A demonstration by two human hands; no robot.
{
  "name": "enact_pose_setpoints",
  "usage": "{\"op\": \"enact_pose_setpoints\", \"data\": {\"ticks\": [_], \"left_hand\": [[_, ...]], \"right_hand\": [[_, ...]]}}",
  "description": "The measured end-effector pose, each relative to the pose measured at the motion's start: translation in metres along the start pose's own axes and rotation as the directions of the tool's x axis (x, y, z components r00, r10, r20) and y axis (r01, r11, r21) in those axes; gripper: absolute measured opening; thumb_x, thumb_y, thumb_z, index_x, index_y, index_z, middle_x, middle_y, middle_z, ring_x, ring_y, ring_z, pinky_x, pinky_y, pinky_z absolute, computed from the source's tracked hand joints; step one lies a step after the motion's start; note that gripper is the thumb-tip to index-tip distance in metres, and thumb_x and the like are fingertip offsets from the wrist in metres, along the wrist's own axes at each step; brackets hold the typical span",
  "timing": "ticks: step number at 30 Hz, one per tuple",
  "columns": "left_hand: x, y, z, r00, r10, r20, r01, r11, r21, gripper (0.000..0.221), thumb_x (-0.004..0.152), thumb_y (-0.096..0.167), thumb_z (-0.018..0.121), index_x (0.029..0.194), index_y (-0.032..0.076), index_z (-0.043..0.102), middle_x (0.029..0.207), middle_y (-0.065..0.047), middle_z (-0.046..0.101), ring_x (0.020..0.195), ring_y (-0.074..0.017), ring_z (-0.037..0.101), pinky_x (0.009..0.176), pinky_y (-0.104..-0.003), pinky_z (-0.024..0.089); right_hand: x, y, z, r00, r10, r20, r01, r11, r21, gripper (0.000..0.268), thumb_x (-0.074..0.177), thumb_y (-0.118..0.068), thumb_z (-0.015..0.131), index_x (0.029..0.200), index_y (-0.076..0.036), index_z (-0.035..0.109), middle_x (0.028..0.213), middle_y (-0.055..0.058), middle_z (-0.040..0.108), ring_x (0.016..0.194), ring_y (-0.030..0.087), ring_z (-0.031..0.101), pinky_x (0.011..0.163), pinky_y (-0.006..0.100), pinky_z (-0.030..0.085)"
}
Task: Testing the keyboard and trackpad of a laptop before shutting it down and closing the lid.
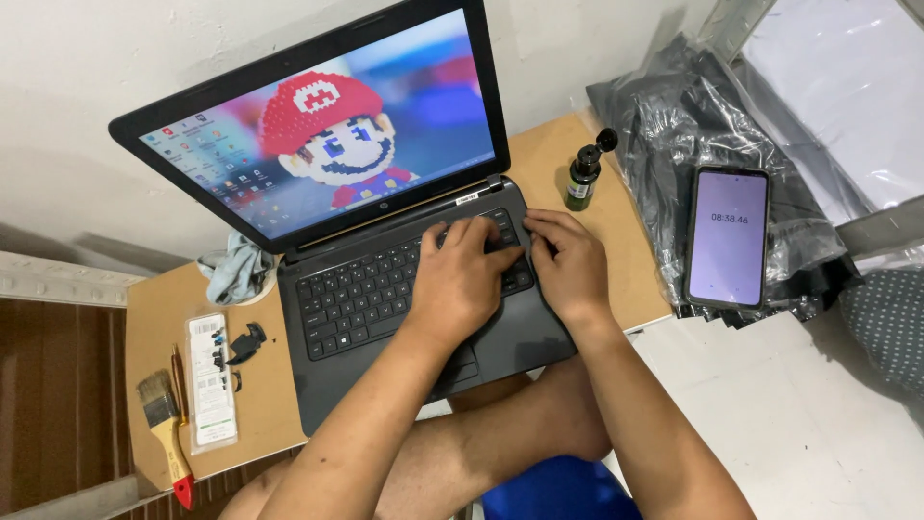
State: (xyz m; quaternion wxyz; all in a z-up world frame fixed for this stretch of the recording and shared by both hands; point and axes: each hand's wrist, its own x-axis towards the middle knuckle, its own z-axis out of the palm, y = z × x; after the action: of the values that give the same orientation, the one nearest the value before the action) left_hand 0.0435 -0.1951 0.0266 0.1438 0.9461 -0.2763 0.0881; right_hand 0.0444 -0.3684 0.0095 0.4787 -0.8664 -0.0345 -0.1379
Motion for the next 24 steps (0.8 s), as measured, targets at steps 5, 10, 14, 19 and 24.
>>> {"op": "enact_pose_setpoints", "data": {"ticks": [5, 10, 14, 19, 24], "left_hand": [[0.005, -0.003, -0.001, 0.995, 0.095, -0.035, -0.094, 0.995, 0.033, 0.028, 0.093, 0.011, 0.058, 0.103, 0.023, 0.08, 0.108, -0.003, 0.058, 0.122, -0.0273, 0.054, 0.109, -0.058, 0.029], [0.006, -0.009, 0.003, 0.986, 0.143, -0.088, -0.141, 0.99, 0.024, 0.027, 0.093, 0.011, 0.057, 0.1, 0.022, 0.081, 0.106, -0.005, 0.061, 0.119, -0.0273, 0.056, 0.109, -0.059, 0.027], [0.006, -0.011, 0.007, 0.98, 0.17, -0.106, -0.167, 0.985, 0.033, 0.027, 0.094, 0.011, 0.055, 0.1, 0.021, 0.08, 0.105, -0.005, 0.061, 0.116, -0.0269, 0.058, 0.109, -0.058, 0.029], [0.008, -0.008, 0.008, 0.965, 0.245, -0.097, -0.231, 0.963, 0.138, 0.025, 0.095, 0.012, 0.056, 0.099, 0.019, 0.08, 0.103, -0.006, 0.061, 0.115, -0.0269, 0.058, 0.109, -0.058, 0.031], [-0.001, 0.005, -0.001, 0.972, 0.224, -0.078, -0.212, 0.968, 0.134, 0.027, 0.094, 0.014, 0.055, 0.104, 0.02, 0.079, 0.102, -0.004, 0.059, 0.112, -0.0258, 0.058, 0.105, -0.057, 0.034]], "right_hand": [[0.001, 0.01, 0.002, 1.0, -0.025, 0.004, 0.025, 0.999, -0.021, 0.022, 0.098, -0.001, 0.062, 0.115, -0.001, 0.077, 0.116, 0.012, 0.075, 0.109, 0.033, 0.071, 0.09, 0.042, 0.059], [0.002, 0.015, 0.005, 0.995, -0.097, -0.001, 0.097, 0.994, -0.042, 0.022, 0.098, 0.0, 0.062, 0.114, -0.001, 0.077, 0.116, 0.015, 0.074, 0.108, 0.037, 0.07, 0.089, 0.046, 0.06], [0.001, 0.012, 0.003, 0.996, -0.091, -0.003, 0.091, 0.995, -0.042, 0.022, 0.098, 0.0, 0.061, 0.115, -0.001, 0.076, 0.117, 0.015, 0.074, 0.11, 0.035, 0.07, 0.09, 0.044, 0.059], [0.0, 0.009, 0.003, 0.996, -0.087, -0.017, 0.086, 0.995, -0.042, 0.023, 0.098, 0.002, 0.061, 0.115, -0.001, 0.077, 0.116, 0.016, 0.075, 0.109, 0.035, 0.07, 0.089, 0.045, 0.059], [0.0, 0.01, 0.002, 0.999, -0.05, -0.009, 0.05, 0.999, -0.008, 0.024, 0.098, 0.002, 0.06, 0.115, -0.002, 0.076, 0.117, 0.014, 0.074, 0.11, 0.034, 0.07, 0.09, 0.045, 0.058]]}}
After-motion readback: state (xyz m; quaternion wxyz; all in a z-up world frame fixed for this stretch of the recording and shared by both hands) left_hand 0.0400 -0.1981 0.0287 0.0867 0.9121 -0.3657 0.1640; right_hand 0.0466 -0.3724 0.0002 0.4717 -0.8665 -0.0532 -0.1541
